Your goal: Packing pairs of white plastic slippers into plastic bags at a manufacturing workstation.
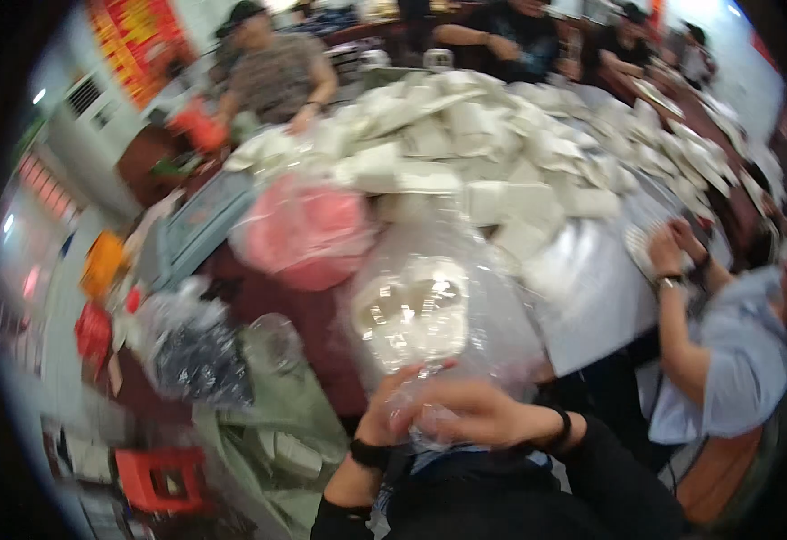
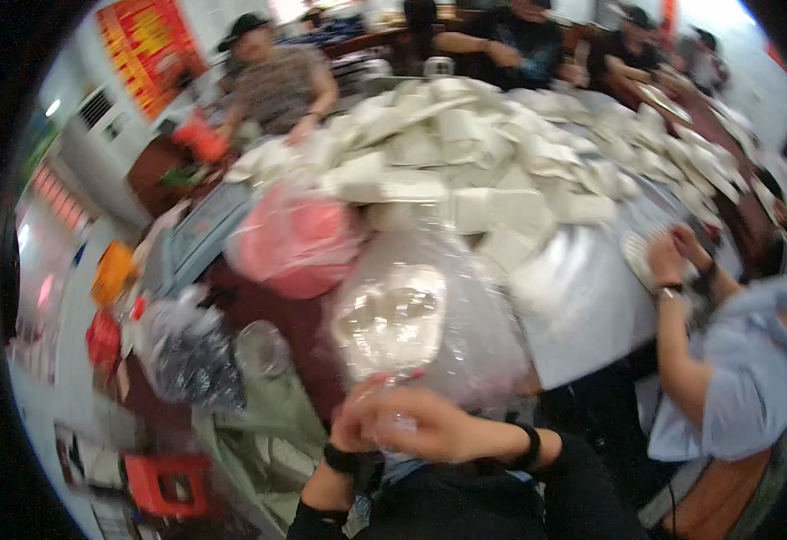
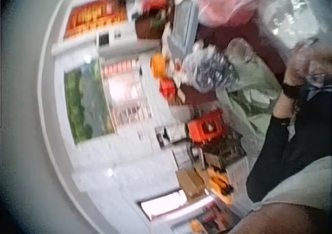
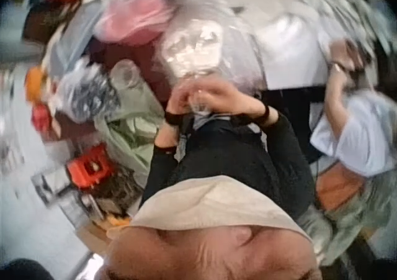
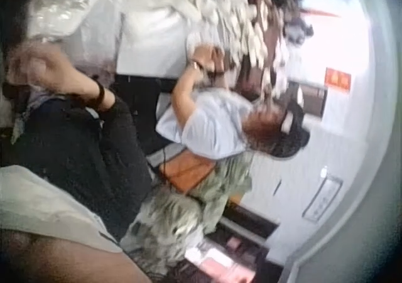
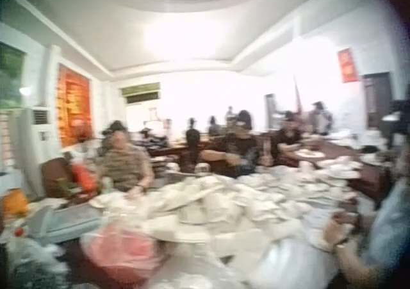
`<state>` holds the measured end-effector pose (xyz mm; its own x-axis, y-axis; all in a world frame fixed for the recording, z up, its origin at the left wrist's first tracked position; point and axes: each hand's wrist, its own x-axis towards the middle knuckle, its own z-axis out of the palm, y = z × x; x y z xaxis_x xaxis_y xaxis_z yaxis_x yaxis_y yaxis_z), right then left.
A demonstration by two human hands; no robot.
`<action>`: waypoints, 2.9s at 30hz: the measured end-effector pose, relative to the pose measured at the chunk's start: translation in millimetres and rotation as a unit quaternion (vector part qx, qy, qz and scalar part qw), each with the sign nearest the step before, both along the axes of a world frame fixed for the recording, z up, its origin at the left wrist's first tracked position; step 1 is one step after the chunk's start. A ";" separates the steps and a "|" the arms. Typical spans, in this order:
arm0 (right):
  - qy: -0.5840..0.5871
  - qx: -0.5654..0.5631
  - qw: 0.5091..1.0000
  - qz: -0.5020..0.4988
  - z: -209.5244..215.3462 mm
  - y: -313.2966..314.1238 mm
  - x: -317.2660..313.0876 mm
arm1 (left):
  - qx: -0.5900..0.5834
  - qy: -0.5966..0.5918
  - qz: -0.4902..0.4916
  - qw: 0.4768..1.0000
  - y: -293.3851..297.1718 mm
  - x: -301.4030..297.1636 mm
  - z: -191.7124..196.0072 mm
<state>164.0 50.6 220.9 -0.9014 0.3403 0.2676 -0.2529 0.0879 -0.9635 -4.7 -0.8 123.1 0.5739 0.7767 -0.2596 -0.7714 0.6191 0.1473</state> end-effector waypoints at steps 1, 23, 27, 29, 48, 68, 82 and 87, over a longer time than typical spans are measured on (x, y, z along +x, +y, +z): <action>0.076 -0.112 0.980 -0.149 -16.3 2.1 2.6 | -0.005 0.098 0.061 0.993 -0.4 1.5 0.5; -0.285 0.523 0.724 -0.348 -197.4 40.9 -42.2 | -0.166 0.690 0.599 0.370 -212.5 -99.6 -23.8; -0.289 0.526 0.729 -0.329 -199.7 29.9 -46.0 | -0.239 0.696 0.556 0.387 -285.5 -72.5 -84.3; -0.299 0.535 0.713 -0.341 -190.7 35.2 -40.1 | -0.264 0.668 0.487 0.497 -287.6 -42.7 -92.7; -0.280 0.482 0.742 -0.373 -188.0 30.0 -25.0 | -0.271 0.511 0.502 0.643 -227.3 -45.6 -176.7; -0.303 0.486 0.728 -0.376 -200.0 27.2 -17.8 | -0.064 0.719 0.116 0.683 -293.2 -194.3 -252.7; -0.271 0.467 0.784 -0.306 -172.2 44.9 -13.7 | 0.148 0.883 0.238 0.377 -202.7 -101.5 -184.3; -0.272 0.440 0.803 -0.295 -162.8 53.5 5.2 | 0.201 0.852 0.378 0.301 -127.9 -35.9 -108.5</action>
